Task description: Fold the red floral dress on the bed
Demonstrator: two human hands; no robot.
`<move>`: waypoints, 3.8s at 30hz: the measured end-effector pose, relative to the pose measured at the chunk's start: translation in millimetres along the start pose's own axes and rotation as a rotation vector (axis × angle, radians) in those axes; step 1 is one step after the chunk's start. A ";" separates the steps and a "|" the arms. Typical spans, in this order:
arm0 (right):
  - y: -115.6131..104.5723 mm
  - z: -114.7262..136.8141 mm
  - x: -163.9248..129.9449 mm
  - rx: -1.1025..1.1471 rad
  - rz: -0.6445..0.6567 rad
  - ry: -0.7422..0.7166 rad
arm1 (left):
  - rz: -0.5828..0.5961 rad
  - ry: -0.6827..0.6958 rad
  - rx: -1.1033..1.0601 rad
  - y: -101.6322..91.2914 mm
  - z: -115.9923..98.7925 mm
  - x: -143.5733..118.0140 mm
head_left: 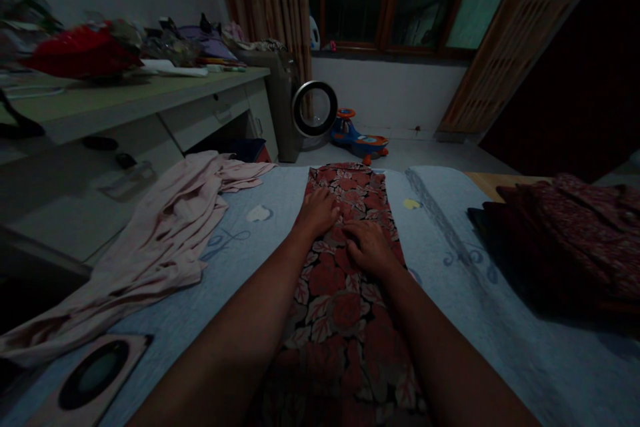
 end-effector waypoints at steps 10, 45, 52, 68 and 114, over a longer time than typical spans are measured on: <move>-5.1 -3.8 2.5 -0.040 -0.052 0.027 | 0.065 0.173 -0.145 -2.8 -33.5 2.1; -18.2 -32.1 6.6 -0.075 -0.200 0.238 | 0.072 0.282 -0.209 21.2 -30.2 2.0; -13.6 -35.6 5.4 -0.239 -0.120 0.337 | 0.087 0.276 -0.181 22.0 -29.3 2.3; -19.3 -3.4 2.2 -0.052 -0.102 0.017 | 0.100 0.266 -0.196 26.5 -26.6 3.5; -19.4 0.3 -0.8 -0.065 -0.039 -0.030 | 0.112 0.262 -0.175 17.6 -31.7 2.1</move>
Point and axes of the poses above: each hand's wrist, its own x-axis towards the middle knuckle, its own y-axis out of the palm, z = x × y, the point moved 7 cm from there along x, towards the middle knuckle, and after that the axes turned 13 degrees about y, right-handed, at the moved point
